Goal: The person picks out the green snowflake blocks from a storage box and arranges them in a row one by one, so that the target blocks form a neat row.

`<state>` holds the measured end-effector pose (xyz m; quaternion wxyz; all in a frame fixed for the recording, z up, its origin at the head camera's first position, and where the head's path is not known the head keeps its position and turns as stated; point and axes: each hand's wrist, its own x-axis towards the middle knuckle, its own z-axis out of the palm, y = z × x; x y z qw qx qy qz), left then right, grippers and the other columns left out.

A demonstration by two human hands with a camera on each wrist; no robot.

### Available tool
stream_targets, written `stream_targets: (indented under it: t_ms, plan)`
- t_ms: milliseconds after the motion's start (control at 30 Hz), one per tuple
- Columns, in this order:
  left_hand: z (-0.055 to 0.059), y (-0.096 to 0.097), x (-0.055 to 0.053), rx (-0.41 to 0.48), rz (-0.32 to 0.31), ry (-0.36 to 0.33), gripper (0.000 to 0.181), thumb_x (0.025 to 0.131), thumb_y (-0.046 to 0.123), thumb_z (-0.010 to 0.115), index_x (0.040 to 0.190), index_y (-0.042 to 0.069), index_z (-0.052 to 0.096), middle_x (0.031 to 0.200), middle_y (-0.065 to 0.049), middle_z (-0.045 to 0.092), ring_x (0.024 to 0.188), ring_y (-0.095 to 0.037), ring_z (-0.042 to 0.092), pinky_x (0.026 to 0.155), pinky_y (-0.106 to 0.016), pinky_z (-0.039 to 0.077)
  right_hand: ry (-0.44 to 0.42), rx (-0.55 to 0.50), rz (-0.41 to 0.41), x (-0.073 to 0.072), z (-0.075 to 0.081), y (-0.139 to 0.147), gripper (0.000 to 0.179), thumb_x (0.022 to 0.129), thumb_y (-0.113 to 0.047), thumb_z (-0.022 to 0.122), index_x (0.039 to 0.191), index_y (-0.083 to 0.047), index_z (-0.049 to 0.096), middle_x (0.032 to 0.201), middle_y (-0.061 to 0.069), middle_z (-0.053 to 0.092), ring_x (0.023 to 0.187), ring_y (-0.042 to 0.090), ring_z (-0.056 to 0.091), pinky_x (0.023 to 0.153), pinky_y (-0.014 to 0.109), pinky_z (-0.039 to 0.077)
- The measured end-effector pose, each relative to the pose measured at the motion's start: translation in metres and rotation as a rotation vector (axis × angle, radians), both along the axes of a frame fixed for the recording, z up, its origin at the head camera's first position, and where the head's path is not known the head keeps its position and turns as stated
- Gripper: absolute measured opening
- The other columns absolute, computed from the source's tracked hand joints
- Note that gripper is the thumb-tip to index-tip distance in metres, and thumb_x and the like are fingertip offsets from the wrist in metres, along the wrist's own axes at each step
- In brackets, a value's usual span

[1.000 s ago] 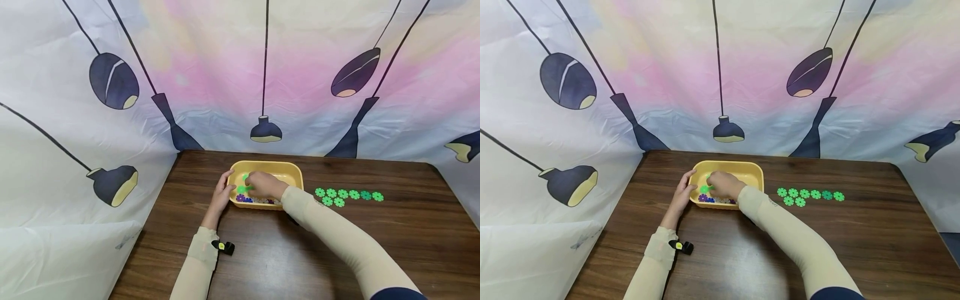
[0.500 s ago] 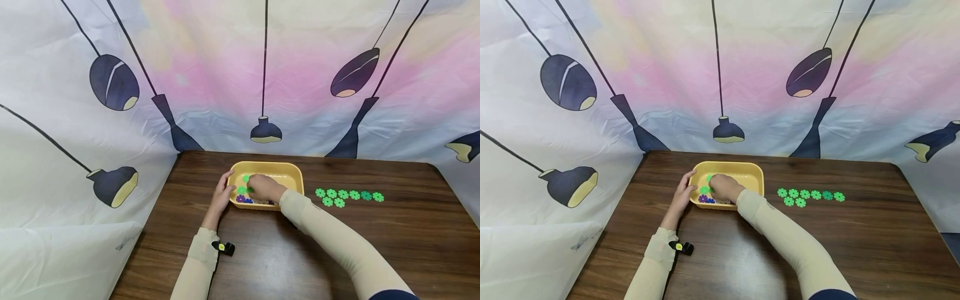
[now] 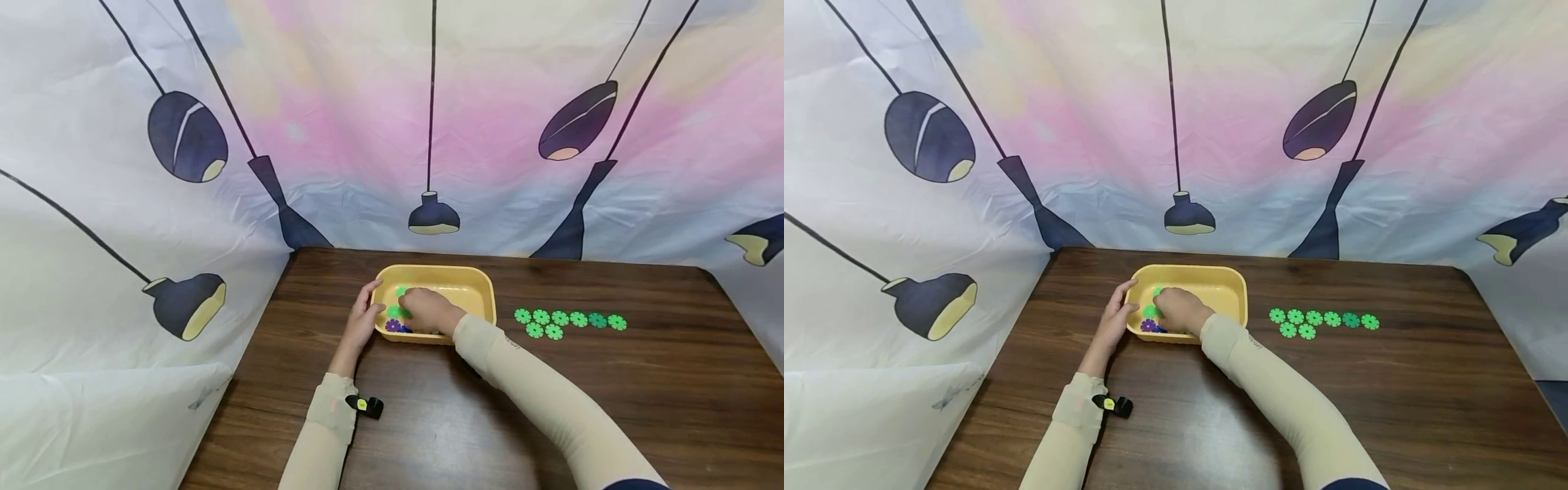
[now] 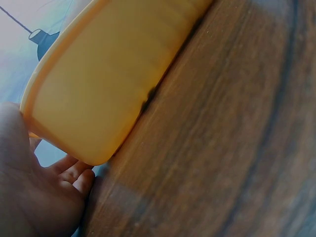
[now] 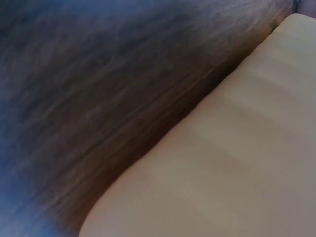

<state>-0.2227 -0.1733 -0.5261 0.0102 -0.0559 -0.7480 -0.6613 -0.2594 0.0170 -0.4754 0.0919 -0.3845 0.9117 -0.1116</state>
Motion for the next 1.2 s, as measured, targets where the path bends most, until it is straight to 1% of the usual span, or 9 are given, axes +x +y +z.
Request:
stream_targets:
  t_ms: [100, 233, 333, 467, 533, 600, 800, 1000, 1200]
  plan:
    - [-0.001, 0.0, 0.0, -0.001, -0.009, -0.003, 0.056, 0.1, -0.002, 0.051, 0.155, 0.005, 0.047, 0.168, -0.017, 0.034, 0.157, -0.032, 0.026, 0.122, -0.055, 0.029, 0.003, -0.014, 0.016, 0.0, -0.001, 0.002, 0.011, 0.093, -0.016, 0.076, 0.091, -0.01, 0.068, 0.08, -0.001, 0.054, 0.071, 0.013, 0.048, 0.068, 0.032, 0.046]
    - [-0.001, 0.0, 0.0, 0.0, -0.009, -0.007, 0.056, 0.101, -0.001, 0.05, 0.156, 0.007, 0.047, 0.169, -0.015, 0.033, 0.157, -0.032, 0.026, 0.122, -0.055, 0.029, -0.034, -0.053, 0.019, 0.001, 0.001, 0.007, 0.01, 0.092, -0.015, 0.076, 0.093, -0.009, 0.068, 0.083, 0.0, 0.054, 0.072, 0.014, 0.046, 0.067, 0.031, 0.043]
    - [-0.001, 0.0, 0.0, 0.0, -0.006, -0.008, 0.056, 0.101, -0.001, 0.05, 0.156, 0.008, 0.047, 0.169, -0.015, 0.033, 0.157, -0.031, 0.026, 0.122, -0.054, 0.029, -0.06, -0.075, 0.011, 0.001, 0.002, 0.011, 0.01, 0.091, -0.014, 0.075, 0.096, -0.007, 0.071, 0.089, 0.002, 0.057, 0.073, 0.014, 0.049, 0.067, 0.031, 0.046]
    - [-0.001, 0.0, -0.001, -0.003, -0.004, 0.0, 0.056, 0.101, -0.002, 0.05, 0.155, 0.006, 0.047, 0.168, -0.016, 0.034, 0.157, -0.032, 0.026, 0.122, -0.055, 0.029, -0.072, -0.092, 0.006, 0.002, 0.002, 0.015, 0.018, 0.091, -0.013, 0.075, 0.107, -0.004, 0.076, 0.103, 0.007, 0.066, 0.083, 0.016, 0.061, 0.077, 0.033, 0.055]
    - [-0.002, 0.0, -0.001, -0.005, -0.001, 0.002, 0.055, 0.101, -0.002, 0.05, 0.155, 0.006, 0.047, 0.168, -0.016, 0.034, 0.157, -0.032, 0.026, 0.122, -0.054, 0.029, -0.07, -0.092, 0.008, 0.002, 0.002, 0.017, 0.023, 0.09, -0.013, 0.075, 0.111, -0.003, 0.077, 0.109, 0.009, 0.068, 0.089, 0.017, 0.065, 0.083, 0.034, 0.058]
    - [-0.002, 0.0, 0.0, -0.006, -0.001, 0.006, 0.056, 0.1, -0.003, 0.05, 0.155, 0.005, 0.047, 0.168, -0.016, 0.034, 0.157, -0.032, 0.026, 0.122, -0.055, 0.029, -0.073, -0.086, 0.01, 0.002, 0.003, 0.02, 0.026, 0.09, -0.014, 0.075, 0.114, -0.003, 0.077, 0.112, 0.01, 0.07, 0.093, 0.019, 0.067, 0.086, 0.036, 0.058]
    - [-0.001, 0.001, 0.0, -0.006, 0.001, 0.012, 0.055, 0.099, -0.004, 0.051, 0.154, 0.003, 0.047, 0.168, -0.018, 0.035, 0.157, -0.033, 0.027, 0.122, -0.055, 0.028, -0.066, -0.09, 0.029, 0.002, 0.01, 0.03, 0.031, 0.09, -0.013, 0.073, 0.119, -0.002, 0.076, 0.113, 0.012, 0.069, 0.093, 0.022, 0.068, 0.085, 0.038, 0.059]
    - [0.0, 0.001, 0.0, 0.018, 0.011, 0.019, 0.056, 0.098, -0.005, 0.052, 0.154, 0.001, 0.048, 0.166, -0.019, 0.037, 0.157, -0.033, 0.026, 0.123, -0.055, 0.027, -0.042, -0.075, 0.058, 0.004, 0.016, 0.04, 0.027, 0.09, -0.012, 0.072, 0.115, -0.004, 0.077, 0.106, 0.009, 0.068, 0.084, 0.017, 0.064, 0.079, 0.036, 0.057]
    - [-0.001, 0.0, 0.0, -0.007, 0.01, 0.005, 0.056, 0.099, -0.003, 0.052, 0.154, 0.004, 0.048, 0.168, -0.018, 0.035, 0.157, -0.034, 0.025, 0.123, -0.056, 0.028, -0.034, -0.041, 0.073, 0.008, 0.027, 0.05, 0.026, 0.09, -0.012, 0.071, 0.114, -0.003, 0.076, 0.104, 0.008, 0.068, 0.082, 0.016, 0.062, 0.077, 0.036, 0.057]
